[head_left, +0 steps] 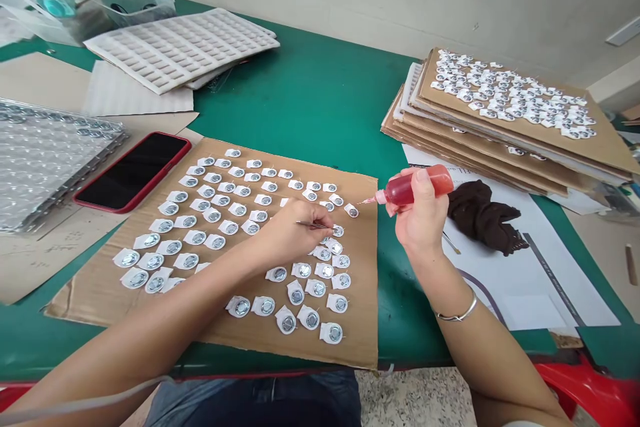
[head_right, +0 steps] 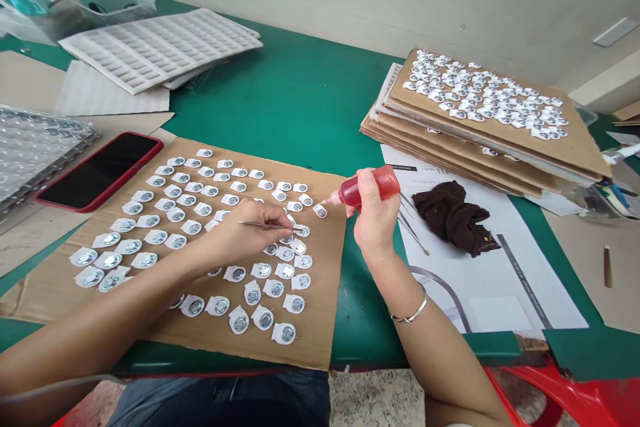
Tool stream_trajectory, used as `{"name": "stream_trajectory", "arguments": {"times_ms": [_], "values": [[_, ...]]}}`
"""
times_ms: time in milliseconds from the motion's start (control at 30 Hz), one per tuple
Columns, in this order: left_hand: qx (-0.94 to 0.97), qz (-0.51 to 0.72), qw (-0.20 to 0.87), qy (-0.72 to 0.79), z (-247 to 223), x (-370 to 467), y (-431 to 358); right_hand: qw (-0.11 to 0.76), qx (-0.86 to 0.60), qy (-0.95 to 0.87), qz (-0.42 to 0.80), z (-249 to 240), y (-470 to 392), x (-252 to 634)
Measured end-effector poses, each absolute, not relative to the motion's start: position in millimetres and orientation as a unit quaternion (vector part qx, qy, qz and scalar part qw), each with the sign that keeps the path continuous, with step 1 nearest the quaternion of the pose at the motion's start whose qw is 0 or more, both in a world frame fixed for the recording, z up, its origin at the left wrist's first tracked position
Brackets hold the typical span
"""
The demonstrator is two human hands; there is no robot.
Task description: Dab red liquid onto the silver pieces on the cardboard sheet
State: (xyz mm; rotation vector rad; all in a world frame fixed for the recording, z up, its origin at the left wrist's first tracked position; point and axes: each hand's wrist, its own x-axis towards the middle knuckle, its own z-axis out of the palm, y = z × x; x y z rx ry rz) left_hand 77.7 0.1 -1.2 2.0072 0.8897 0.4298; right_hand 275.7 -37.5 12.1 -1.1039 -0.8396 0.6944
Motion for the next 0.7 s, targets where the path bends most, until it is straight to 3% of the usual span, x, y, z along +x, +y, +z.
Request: {"name": "stream_trajectory", "arguments": {"times_ms": [467, 700], "values": [[0.831, 0.177, 0.403, 0.341, 0.8, 81.8, -5.0, 0.680, -0.506, -0.410, 0.336, 0.2, -37.3, 271.7], [0.932, 0.149, 0.229, 0.240, 0.3, 77.6, -25.8, 0.557, -0.570, -0.525, 0.297, -13.0, -45.1, 259.3]]}}
